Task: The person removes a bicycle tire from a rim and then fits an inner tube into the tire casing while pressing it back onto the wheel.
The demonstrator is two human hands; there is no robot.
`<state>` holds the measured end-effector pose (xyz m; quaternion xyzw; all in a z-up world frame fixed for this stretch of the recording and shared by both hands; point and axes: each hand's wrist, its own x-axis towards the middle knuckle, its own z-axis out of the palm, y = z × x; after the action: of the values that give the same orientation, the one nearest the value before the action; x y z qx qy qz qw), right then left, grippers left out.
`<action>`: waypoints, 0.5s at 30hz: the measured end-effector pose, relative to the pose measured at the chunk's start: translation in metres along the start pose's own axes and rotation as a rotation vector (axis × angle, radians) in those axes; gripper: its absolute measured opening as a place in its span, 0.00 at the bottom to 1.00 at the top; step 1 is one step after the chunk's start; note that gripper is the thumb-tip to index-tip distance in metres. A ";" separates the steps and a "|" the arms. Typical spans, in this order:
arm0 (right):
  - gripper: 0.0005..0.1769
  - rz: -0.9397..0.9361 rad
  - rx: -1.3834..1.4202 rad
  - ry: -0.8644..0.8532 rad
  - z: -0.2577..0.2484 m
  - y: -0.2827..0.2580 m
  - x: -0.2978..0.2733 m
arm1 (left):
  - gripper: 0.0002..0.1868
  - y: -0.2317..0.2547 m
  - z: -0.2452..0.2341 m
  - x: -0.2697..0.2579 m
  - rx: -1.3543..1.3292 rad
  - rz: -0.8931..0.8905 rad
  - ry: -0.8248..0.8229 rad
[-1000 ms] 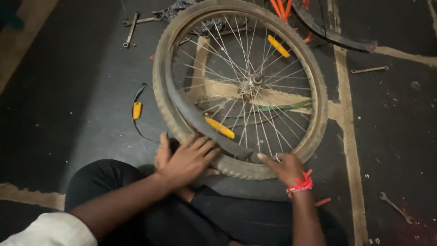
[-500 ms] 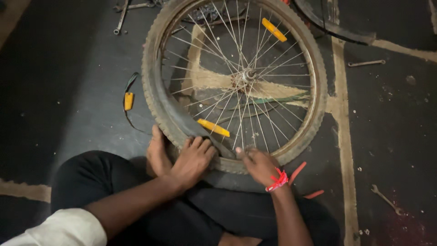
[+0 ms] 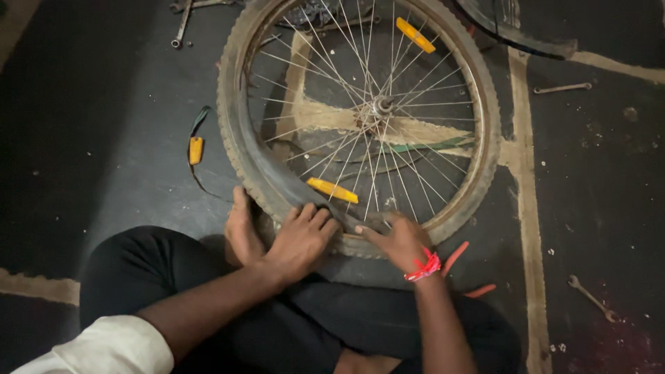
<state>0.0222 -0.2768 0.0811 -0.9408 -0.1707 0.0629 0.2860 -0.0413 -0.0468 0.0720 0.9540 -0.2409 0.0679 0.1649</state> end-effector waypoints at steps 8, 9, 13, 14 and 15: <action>0.23 0.111 0.108 -0.245 -0.004 0.015 0.013 | 0.21 -0.001 0.000 -0.004 0.007 -0.009 0.006; 0.23 0.122 0.157 -0.288 -0.003 0.018 0.014 | 0.21 -0.002 0.000 -0.003 0.002 -0.015 0.012; 0.29 0.101 0.122 -0.455 0.008 0.025 0.018 | 0.21 -0.004 0.000 -0.003 0.015 -0.021 0.011; 0.34 0.072 0.056 -0.498 0.011 0.023 0.020 | 0.21 -0.005 -0.001 -0.005 0.031 -0.026 0.005; 0.36 0.097 0.003 -0.497 0.016 0.020 0.020 | 0.22 -0.006 -0.002 -0.005 0.041 -0.031 -0.011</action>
<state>0.0437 -0.2770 0.0565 -0.9031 -0.1903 0.3061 0.2333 -0.0432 -0.0392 0.0712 0.9612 -0.2254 0.0651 0.1449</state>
